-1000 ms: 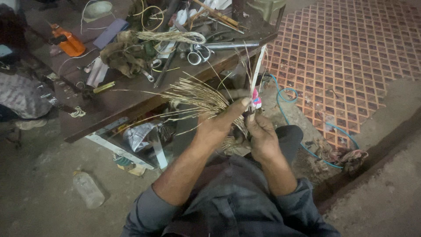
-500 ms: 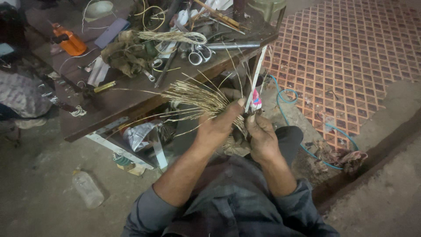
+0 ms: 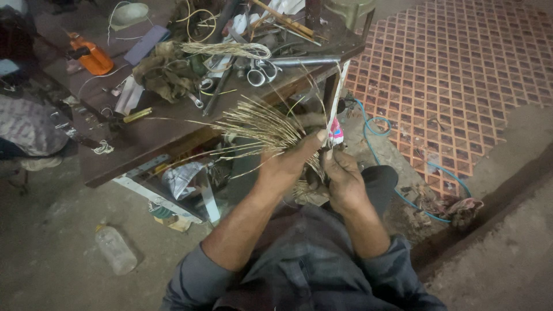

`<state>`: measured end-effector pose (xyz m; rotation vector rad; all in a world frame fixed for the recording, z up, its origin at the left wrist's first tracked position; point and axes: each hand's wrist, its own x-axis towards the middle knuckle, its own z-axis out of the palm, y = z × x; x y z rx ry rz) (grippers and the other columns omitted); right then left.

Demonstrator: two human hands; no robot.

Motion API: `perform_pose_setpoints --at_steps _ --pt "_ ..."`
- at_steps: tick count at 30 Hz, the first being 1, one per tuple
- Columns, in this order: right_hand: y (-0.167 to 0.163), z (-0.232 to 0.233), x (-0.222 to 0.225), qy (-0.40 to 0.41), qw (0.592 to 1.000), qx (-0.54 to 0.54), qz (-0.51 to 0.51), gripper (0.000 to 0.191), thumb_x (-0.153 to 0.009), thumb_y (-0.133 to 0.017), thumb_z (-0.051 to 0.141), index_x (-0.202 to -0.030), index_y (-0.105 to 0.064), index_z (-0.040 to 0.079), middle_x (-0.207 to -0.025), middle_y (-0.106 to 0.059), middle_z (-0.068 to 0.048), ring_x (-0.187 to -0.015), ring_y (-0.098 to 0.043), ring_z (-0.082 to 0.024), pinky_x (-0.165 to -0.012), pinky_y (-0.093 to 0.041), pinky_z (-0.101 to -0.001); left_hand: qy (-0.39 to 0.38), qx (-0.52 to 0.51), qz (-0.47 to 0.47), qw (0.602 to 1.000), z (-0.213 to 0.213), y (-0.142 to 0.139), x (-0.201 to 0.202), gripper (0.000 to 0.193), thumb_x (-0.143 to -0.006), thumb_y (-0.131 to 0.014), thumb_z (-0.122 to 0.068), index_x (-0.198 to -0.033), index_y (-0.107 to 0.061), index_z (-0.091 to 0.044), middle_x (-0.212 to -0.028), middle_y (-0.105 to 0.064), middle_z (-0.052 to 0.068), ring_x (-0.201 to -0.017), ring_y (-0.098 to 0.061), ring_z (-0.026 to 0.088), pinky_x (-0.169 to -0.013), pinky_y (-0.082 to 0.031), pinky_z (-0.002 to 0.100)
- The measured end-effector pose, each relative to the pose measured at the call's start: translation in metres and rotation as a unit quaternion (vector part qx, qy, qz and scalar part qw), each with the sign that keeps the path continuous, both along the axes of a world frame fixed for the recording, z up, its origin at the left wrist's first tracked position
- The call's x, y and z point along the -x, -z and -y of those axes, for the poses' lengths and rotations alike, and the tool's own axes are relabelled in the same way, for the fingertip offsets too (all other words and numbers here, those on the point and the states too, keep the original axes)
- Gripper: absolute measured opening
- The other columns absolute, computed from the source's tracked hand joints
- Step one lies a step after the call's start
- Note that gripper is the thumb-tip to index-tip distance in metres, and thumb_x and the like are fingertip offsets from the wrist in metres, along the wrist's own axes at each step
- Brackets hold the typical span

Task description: The person sits and assembles a straw broom: they gather and align straw stalks, fold the bundle, and bind it tightly with twine, pulling the cord to secure the head. They then reach into a container of twine and continue wrapping and tightening the broom handle end.

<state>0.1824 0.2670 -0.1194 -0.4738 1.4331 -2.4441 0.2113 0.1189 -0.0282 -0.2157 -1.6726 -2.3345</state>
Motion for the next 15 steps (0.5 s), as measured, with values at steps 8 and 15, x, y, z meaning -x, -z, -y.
perform_pose_setpoints --at_steps 8,15 --pt "-0.0036 -0.0018 -0.0012 0.008 0.999 -0.039 0.010 0.043 -0.105 -0.053 0.042 -0.093 -0.062 0.002 -0.068 -0.065 -0.010 -0.046 -0.051 -0.011 -0.039 -0.033 -0.0245 0.008 -0.005 0.002 1.000 -0.0014 -0.0036 -0.0009 0.028 -0.093 -0.077 -0.019 -0.111 -0.073 0.001 -0.102 -0.075 0.007 -0.092 -0.070 0.013 -0.081 -0.058 0.030" --pt "0.0005 -0.0020 0.0006 -0.004 1.000 -0.013 0.006 0.044 -0.106 -0.054 0.044 -0.091 -0.060 0.003 -0.070 -0.066 -0.012 -0.048 -0.051 -0.012 -0.041 -0.034 -0.0250 -0.010 -0.002 0.038 0.999 -0.0023 -0.0035 -0.0019 0.025 -0.094 -0.074 -0.019 -0.109 -0.072 0.001 -0.096 -0.073 0.008 -0.081 -0.066 0.014 -0.066 -0.055 0.032"
